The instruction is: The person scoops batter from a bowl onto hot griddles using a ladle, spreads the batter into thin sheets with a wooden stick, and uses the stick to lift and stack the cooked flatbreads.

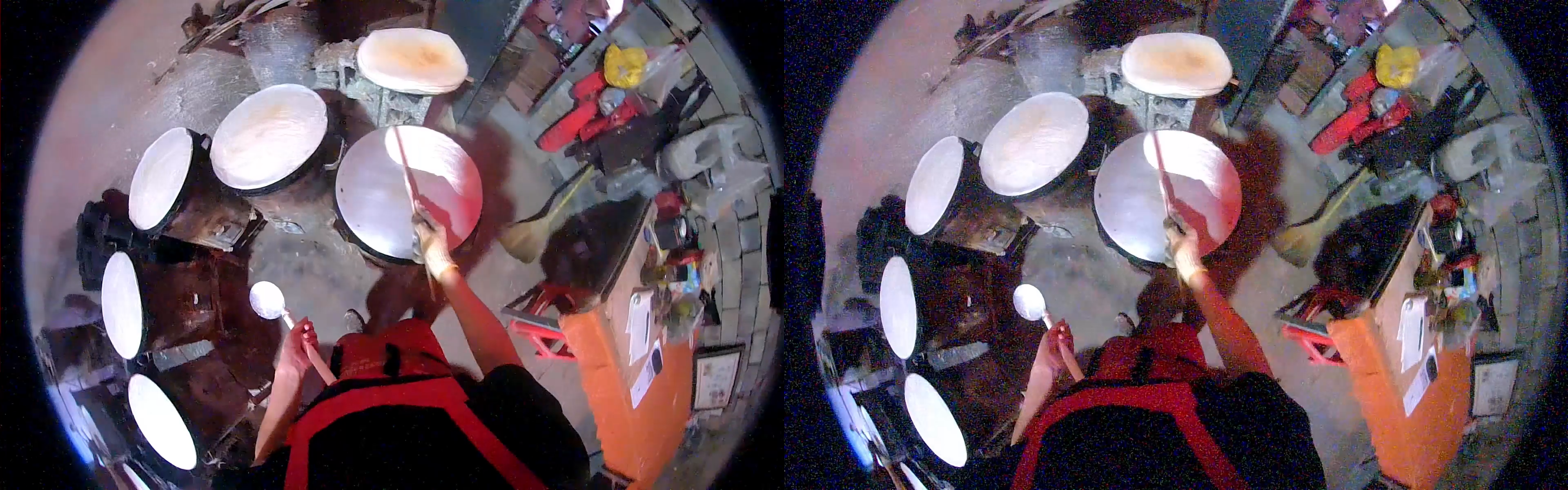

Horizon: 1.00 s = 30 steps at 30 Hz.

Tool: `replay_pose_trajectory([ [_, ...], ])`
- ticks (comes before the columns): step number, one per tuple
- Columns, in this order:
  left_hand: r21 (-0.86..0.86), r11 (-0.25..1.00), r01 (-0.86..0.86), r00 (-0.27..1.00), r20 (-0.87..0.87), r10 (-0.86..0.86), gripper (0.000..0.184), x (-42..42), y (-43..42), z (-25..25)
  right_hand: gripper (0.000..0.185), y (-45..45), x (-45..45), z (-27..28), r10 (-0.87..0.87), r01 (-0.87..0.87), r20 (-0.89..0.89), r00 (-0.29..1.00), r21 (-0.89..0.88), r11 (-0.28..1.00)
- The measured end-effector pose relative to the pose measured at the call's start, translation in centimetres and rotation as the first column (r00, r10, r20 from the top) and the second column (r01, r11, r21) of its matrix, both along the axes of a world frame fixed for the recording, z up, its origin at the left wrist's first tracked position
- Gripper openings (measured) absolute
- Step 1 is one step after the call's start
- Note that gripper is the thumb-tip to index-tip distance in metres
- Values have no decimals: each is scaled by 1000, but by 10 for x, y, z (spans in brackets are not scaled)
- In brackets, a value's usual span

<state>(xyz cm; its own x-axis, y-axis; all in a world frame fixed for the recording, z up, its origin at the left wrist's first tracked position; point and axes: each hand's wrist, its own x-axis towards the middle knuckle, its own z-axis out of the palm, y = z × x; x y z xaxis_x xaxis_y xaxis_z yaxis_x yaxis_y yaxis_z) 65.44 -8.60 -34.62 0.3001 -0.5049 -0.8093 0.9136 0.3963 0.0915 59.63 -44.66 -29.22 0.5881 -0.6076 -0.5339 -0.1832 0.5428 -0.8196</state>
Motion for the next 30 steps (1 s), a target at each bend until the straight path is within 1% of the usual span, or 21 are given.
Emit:
replay_pose_trajectory([
  [1,39,999,4,1000,27,-5,16,-5,-4,4,6,-8,-15,15,94,-113,112,989,171,979],
  [2,81,997,6,999,52,-10,14,-11,-6,6,17,-15,-26,1,133,-133,-2,991,22,991],
  [3,58,998,-3,997,74,-1,12,-17,-6,2,25,-24,-40,-25,47,-43,152,987,-34,999],
  [4,38,999,-12,995,96,8,11,-24,-2,-7,34,-34,-55,-56,-33,57,306,952,-69,996],
  [5,18,1000,-21,993,119,18,10,-30,-2,-12,40,-48,-70,-86,-74,154,415,907,-163,975],
  [7,80,994,-79,983,173,64,9,-49,-12,-9,36,-53,-77,-60,-180,263,378,908,-180,948],
  [8,113,988,-103,977,200,79,10,-57,-16,-7,36,-59,-73,-62,-106,163,323,940,-154,975],
  [10,108,990,-92,980,187,71,11,-70,-26,-6,36,-75,-61,-67,53,-35,219,974,-88,995],
  [12,105,987,-121,978,183,101,12,-85,-38,-6,30,-79,-23,-97,49,-10,311,949,-126,992],
  [13,94,985,-144,972,200,123,10,-93,-48,4,27,-82,-4,-112,49,3,357,933,-143,990],
  [15,226,951,-210,960,230,158,10,-107,-74,27,27,-78,-2,-107,222,-120,236,946,-380,917],
  [16,291,926,-241,955,243,172,10,-113,-82,33,28,-77,-9,-101,323,-225,142,936,-464,857],
  [18,229,934,-274,950,218,225,10,-118,-74,8,29,-74,-30,-60,468,-419,7,883,-433,798],
  [20,172,933,-317,939,194,283,11,-123,-66,-7,29,-87,-64,-2,582,-575,-37,812,-218,789],
  [21,146,928,-342,931,185,314,11,-123,-65,-9,29,-103,-79,19,631,-630,24,776,-38,776],
  [22,120,922,-367,922,180,344,12,-121,-62,-11,29,-116,-81,-31,516,-503,156,842,-121,856],
  [23,28,938,-347,921,202,334,13,-120,-51,-24,30,-141,-85,-67,482,-469,43,875,-163,868],
  [24,61,935,-349,922,202,331,13,-120,-52,-16,41,-150,-82,-60,379,-335,165,911,-243,910],
  [26,132,928,-348,926,201,319,12,-117,-60,11,34,-169,-60,-66,240,-232,-19,971,-346,909],
  [29,298,898,-325,930,274,246,11,-122,-74,40,30,-167,-28,-89,380,-351,250,891,-152,924],
  [30,333,875,-351,924,273,266,11,-121,-78,46,31,-159,-30,-80,491,-485,224,842,-84,870],
])
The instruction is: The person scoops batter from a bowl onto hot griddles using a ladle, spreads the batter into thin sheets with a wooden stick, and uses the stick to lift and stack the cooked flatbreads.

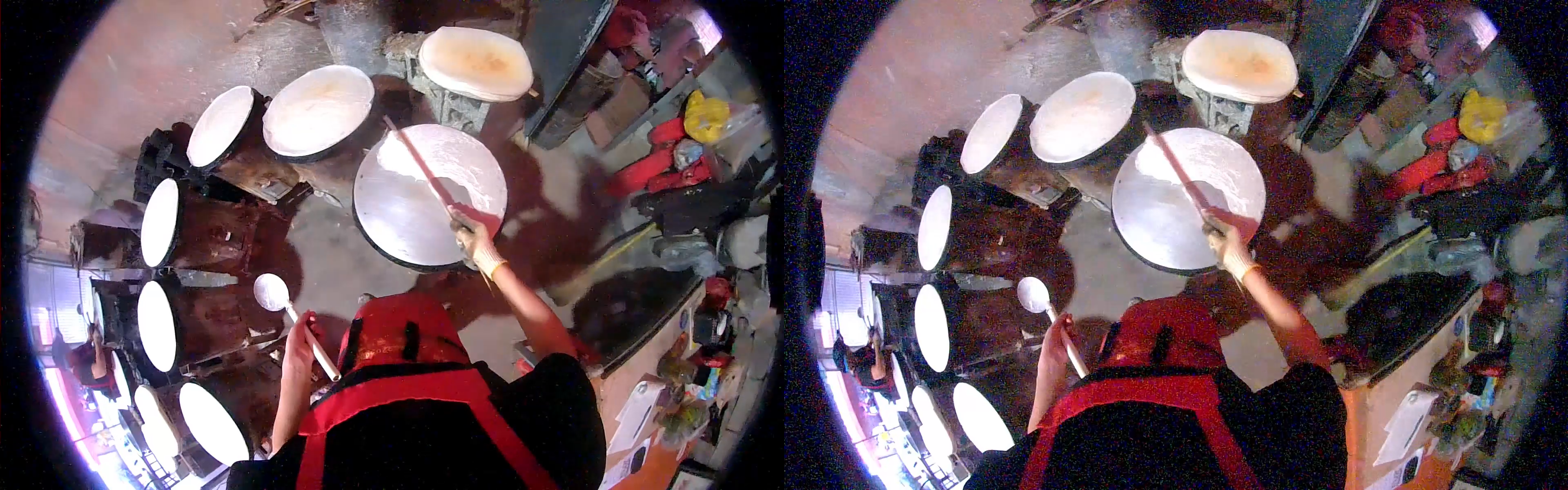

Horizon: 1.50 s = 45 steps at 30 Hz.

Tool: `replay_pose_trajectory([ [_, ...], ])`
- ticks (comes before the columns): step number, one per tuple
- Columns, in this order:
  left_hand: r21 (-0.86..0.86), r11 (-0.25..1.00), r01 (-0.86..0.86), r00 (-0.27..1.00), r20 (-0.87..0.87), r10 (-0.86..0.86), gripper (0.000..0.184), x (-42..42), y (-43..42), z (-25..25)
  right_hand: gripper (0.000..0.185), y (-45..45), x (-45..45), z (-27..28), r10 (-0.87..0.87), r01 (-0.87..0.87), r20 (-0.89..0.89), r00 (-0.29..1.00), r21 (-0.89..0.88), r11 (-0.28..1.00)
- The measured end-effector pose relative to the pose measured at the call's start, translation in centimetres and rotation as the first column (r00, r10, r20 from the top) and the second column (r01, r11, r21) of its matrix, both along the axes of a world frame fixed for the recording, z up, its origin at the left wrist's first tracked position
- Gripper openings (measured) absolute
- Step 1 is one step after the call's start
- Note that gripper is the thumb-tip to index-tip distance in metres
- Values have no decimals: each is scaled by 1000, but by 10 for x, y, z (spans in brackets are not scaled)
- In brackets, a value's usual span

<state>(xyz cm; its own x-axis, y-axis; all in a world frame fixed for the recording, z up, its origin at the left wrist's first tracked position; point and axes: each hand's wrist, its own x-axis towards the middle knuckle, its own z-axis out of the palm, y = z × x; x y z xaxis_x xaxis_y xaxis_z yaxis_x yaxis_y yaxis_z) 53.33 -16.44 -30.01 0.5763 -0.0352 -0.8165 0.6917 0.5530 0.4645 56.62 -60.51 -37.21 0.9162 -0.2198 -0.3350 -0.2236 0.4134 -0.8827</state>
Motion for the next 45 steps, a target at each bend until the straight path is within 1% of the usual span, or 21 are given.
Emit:
replay_pose_trajectory([
  [5,216,970,-107,994,55,98,9,-23,-45,80,40,-8,-52,97,391,-403,-303,869,24,915],
  [6,213,975,-61,996,77,45,9,-29,-27,62,37,-27,-55,70,413,-402,-219,884,95,911],
  [8,236,971,-25,995,99,2,10,-40,-7,45,42,-42,-37,4,236,-246,-87,968,-127,961],
  [10,282,959,-36,995,100,8,12,-47,-7,48,42,-42,-15,17,84,-126,-185,979,-229,965],
  [11,235,968,-87,995,58,75,12,-48,-9,53,23,-31,-11,52,52,-105,-199,979,-270,957],
  [14,232,972,-42,999,13,40,15,-42,-21,73,23,-34,-36,28,318,-356,-296,901,-81,931],
  [16,255,964,73,997,-16,-71,20,-34,-27,80,29,-30,-83,75,384,-418,-256,887,-89,904],
  [20,209,957,201,977,-117,-180,20,-4,-22,68,42,-22,-136,38,212,-221,-64,975,-294,930],
  [21,136,966,221,973,-100,-208,16,3,-8,54,39,-6,-128,38,41,5,141,989,-310,951],
  [22,63,968,242,968,-83,-236,17,10,6,40,37,10,-129,42,-191,158,-101,976,-269,950],
  [24,118,944,307,951,-3,-308,21,13,-15,84,33,32,-128,21,-166,173,50,985,-273,946],
  [26,2,881,473,880,31,-473,22,43,35,31,32,69,-164,1,-94,60,-120,988,-259,964],
  [30,56,763,644,760,71,-647,24,93,102,-35,38,142,-243,26,-82,106,-269,960,74,992],
  [32,165,746,646,745,79,-662,23,99,126,-45,41,188,-254,44,-192,208,-325,926,13,978],
  [34,265,713,649,725,67,-685,23,101,152,-48,38,224,-236,-61,-84,-24,128,988,673,739],
  [35,312,689,655,712,51,-700,23,96,169,-45,38,246,-210,-94,-106,-97,213,971,760,643],
  [37,454,624,637,717,-51,-695,22,86,185,-18,38,300,-109,-81,-357,349,62,932,111,931],
  [39,467,670,577,753,15,-658,22,74,214,-10,38,331,1,-66,-500,533,193,845,-383,754],
  [42,458,749,479,809,101,-579,21,60,251,-3,37,346,145,-56,-567,714,467,679,-602,358],
  [44,511,745,430,856,31,-515,24,55,274,-5,45,343,187,-9,-612,543,96,785,-582,605],
  [45,500,757,420,863,40,-504,24,53,281,-1,44,345,208,-27,-678,636,186,711,-583,506],
])
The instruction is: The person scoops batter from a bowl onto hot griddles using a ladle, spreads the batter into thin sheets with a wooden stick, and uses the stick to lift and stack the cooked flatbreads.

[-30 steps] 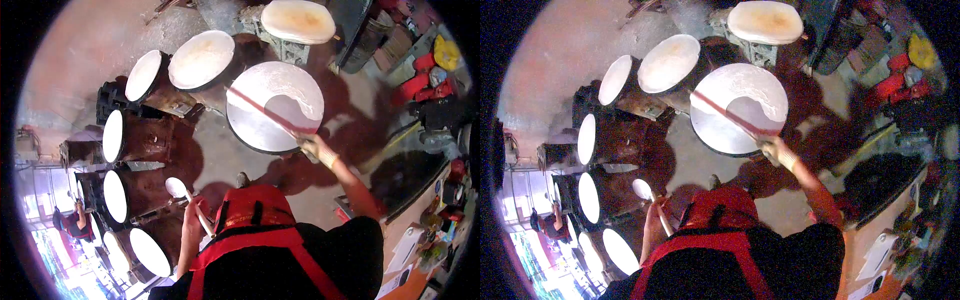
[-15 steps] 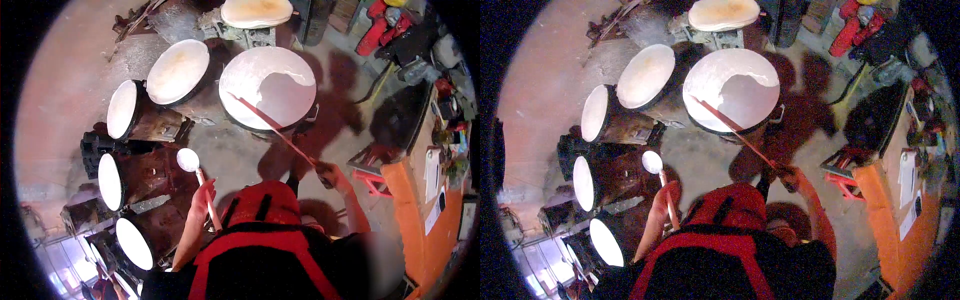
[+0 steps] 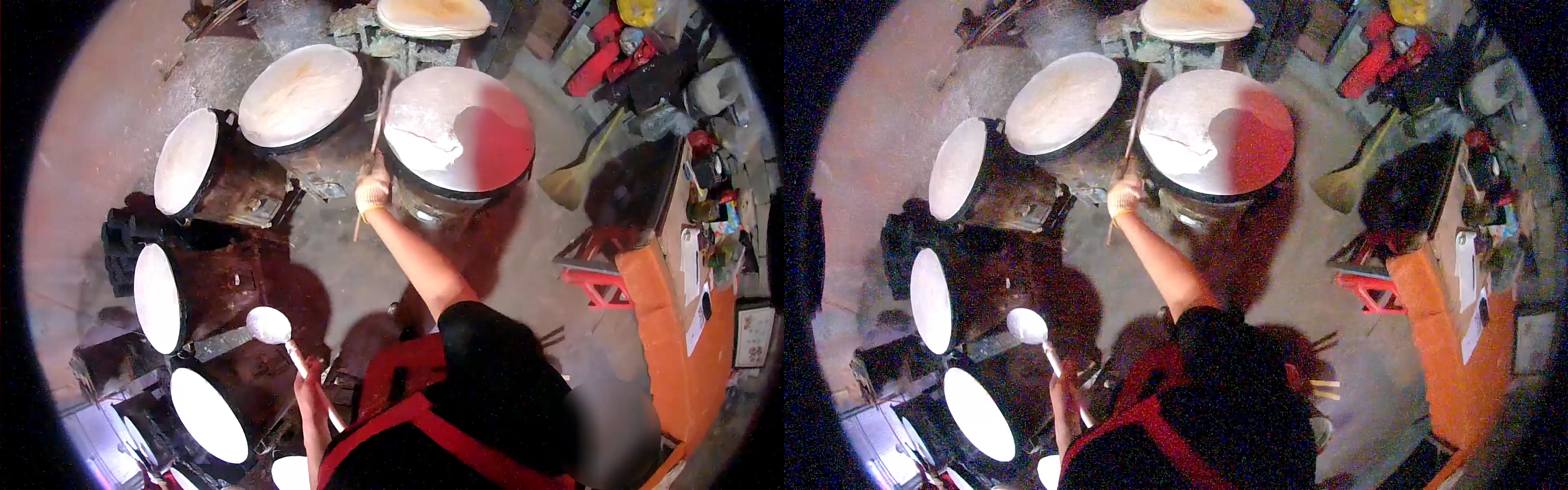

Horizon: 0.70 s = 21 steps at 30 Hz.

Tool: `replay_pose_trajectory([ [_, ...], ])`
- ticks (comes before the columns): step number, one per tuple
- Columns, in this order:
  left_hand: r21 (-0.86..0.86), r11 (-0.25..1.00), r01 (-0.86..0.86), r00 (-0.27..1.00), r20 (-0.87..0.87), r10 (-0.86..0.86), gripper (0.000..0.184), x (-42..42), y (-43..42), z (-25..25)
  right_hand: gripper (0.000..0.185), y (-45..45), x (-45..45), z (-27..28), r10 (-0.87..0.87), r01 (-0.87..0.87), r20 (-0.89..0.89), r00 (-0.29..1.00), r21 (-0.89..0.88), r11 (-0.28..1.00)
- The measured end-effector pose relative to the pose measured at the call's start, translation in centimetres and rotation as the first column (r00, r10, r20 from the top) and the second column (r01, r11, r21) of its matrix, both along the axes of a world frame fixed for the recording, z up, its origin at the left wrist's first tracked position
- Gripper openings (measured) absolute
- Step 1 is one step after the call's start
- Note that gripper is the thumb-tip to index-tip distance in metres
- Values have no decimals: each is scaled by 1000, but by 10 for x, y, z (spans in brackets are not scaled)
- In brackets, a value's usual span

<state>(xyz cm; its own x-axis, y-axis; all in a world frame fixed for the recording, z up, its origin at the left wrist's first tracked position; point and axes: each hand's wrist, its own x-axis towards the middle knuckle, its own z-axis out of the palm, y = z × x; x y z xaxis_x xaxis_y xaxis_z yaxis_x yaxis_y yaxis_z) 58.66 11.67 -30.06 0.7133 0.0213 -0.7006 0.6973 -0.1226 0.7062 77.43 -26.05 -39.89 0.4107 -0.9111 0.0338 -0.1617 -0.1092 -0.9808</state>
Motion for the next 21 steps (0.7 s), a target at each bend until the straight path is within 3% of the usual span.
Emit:
replay_pose_trajectory([
  [2,-38,997,-72,997,2,72,25,-5,23,-14,43,3,26,-52,-192,208,134,972,-121,971],
  [5,42,999,31,999,-12,-31,17,-3,23,-8,43,29,-50,-26,-140,160,128,982,-162,974],
  [6,-23,1000,15,1000,15,-15,16,-3,21,-16,43,26,-62,-90,-110,133,144,983,-156,979],
  [7,-86,996,2,999,44,2,16,-3,18,-23,43,26,-86,-94,-75,64,211,974,58,996],
  [8,3,997,78,992,-96,-77,18,3,4,-1,44,28,-111,-62,-82,6,272,959,270,963],
  [9,-12,995,101,994,-45,-101,19,5,7,-23,45,28,-151,-26,-124,-145,365,923,627,765],
  [11,-162,975,152,988,22,-150,22,1,-8,-14,43,23,-188,12,-139,-47,277,951,570,820],
  [12,-208,968,144,988,-20,-151,25,0,-15,-10,37,8,-203,2,-115,-70,301,947,541,838],
  [13,-73,983,170,983,-55,-175,28,3,-31,-8,32,-4,-218,28,-183,-129,357,916,694,708],
  [16,-88,977,193,980,-39,-197,27,-7,-59,4,31,-23,-216,40,-283,30,288,915,651,759],
  [18,-117,953,281,959,9,-282,27,-12,-70,3,29,-19,-186,25,-226,-42,424,877,536,843],
  [21,-130,932,337,940,96,-327,25,-27,-98,7,33,-21,-170,-32,32,-286,429,903,543,790],
])
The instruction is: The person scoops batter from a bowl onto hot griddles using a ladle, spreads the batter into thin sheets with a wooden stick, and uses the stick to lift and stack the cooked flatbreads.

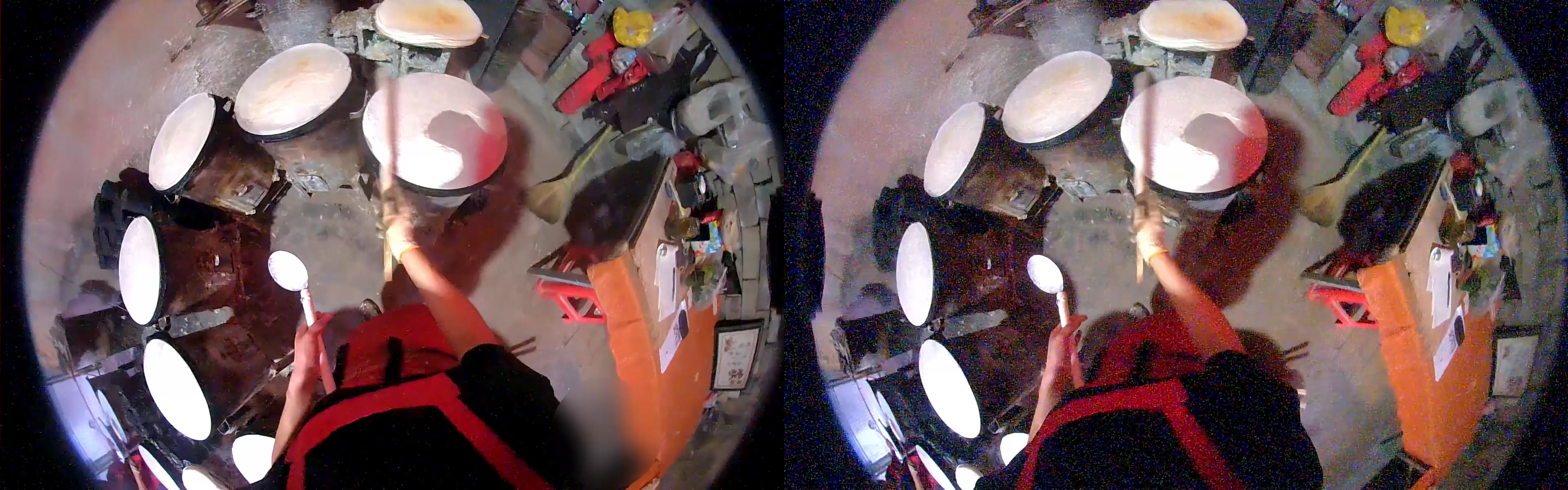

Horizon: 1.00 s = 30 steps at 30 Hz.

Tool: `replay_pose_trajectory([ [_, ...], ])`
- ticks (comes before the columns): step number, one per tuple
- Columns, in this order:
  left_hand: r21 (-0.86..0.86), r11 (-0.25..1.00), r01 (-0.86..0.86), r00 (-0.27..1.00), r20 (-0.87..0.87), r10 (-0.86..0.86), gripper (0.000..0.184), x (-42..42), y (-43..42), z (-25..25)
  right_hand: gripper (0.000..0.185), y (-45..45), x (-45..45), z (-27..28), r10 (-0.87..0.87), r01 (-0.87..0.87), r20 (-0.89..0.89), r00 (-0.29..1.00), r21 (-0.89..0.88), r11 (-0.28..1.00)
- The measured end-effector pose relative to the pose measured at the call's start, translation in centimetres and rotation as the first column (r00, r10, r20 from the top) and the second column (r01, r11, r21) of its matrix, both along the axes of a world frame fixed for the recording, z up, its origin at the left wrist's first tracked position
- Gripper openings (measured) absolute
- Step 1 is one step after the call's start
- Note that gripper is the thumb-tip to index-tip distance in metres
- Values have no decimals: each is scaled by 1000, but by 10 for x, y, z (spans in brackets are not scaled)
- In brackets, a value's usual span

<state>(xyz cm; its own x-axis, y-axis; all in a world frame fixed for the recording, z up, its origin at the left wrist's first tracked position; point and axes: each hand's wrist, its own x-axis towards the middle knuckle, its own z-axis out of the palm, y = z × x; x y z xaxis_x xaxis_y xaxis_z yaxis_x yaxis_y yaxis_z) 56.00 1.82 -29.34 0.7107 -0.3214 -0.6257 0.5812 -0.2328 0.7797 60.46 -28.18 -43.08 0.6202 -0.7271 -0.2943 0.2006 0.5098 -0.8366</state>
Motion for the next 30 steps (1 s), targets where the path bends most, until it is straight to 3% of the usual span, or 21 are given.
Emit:
replay_pose_trajectory([
  [1,38,998,58,996,-74,-55,25,-1,-6,10,36,-2,-4,-14,82,-81,-13,997,48,996],
  [4,-12,1000,-5,999,-36,5,26,-13,-26,-1,44,-22,-57,-23,-53,44,30,998,250,967],
  [6,-19,999,-49,992,-120,47,33,-23,-43,11,34,-53,-110,10,98,-94,-23,995,125,988],
  [8,-33,999,-14,984,-175,8,33,-29,-52,2,33,-83,-147,38,93,-97,-90,992,-42,994],
  [10,-68,997,-47,985,-170,35,32,-38,-66,-4,25,-127,-165,35,214,-295,271,938,303,906],
  [11,-92,995,-36,980,-200,17,32,-38,-66,-21,26,-136,-155,48,168,-336,360,918,476,813],
  [12,-116,993,-23,973,-230,-4,32,-41,-68,-30,29,-125,-135,55,81,-78,-17,997,162,984],
  [14,-76,996,-38,978,-208,21,32,-45,-86,-26,29,-113,-114,61,132,-115,-60,989,229,967],
  [15,-55,997,-45,980,-197,34,32,-45,-97,-22,28,-106,-113,64,246,-243,-215,945,41,969],
  [17,-35,998,-51,972,-232,42,32,-44,-120,-7,18,-117,-133,46,424,-406,-105,900,159,900],
  [18,-26,998,-59,966,-253,51,33,-46,-130,3,15,-130,-151,25,498,-503,-108,860,-28,864],
  [19,-39,996,-74,970,-233,63,33,-49,-139,15,27,-155,-170,-14,518,-525,-85,851,-133,841],
  [21,-73,990,-121,976,-192,105,33,-54,-156,30,24,-207,-196,16,509,-520,-127,851,-72,851],
  [22,-81,991,-103,975,-207,84,34,-54,-155,17,21,-219,-203,23,431,-431,-14,902,-36,901],
  [24,-24,992,-127,980,-158,122,32,-59,-167,20,23,-222,-191,74,312,-289,-174,934,142,947],
  [25,-66,988,-140,975,-181,126,28,-61,-170,17,29,-238,-184,55,400,-421,145,905,438,794],
  [26,-106,982,-154,970,-205,130,25,-63,-172,13,35,-233,-176,43,416,-461,210,885,528,714],
  [28,-160,967,-196,959,-237,155,19,-67,-177,13,20,-215,-181,42,578,-543,57,814,425,724],
  [29,-176,959,-224,953,-247,177,17,-70,-181,16,27,-210,-187,64,673,-658,-45,738,176,732],
  [30,-194,949,-249,947,-256,196,16,-71,-183,19,29,-213,-196,43,608,-613,-131,783,10,790],
])
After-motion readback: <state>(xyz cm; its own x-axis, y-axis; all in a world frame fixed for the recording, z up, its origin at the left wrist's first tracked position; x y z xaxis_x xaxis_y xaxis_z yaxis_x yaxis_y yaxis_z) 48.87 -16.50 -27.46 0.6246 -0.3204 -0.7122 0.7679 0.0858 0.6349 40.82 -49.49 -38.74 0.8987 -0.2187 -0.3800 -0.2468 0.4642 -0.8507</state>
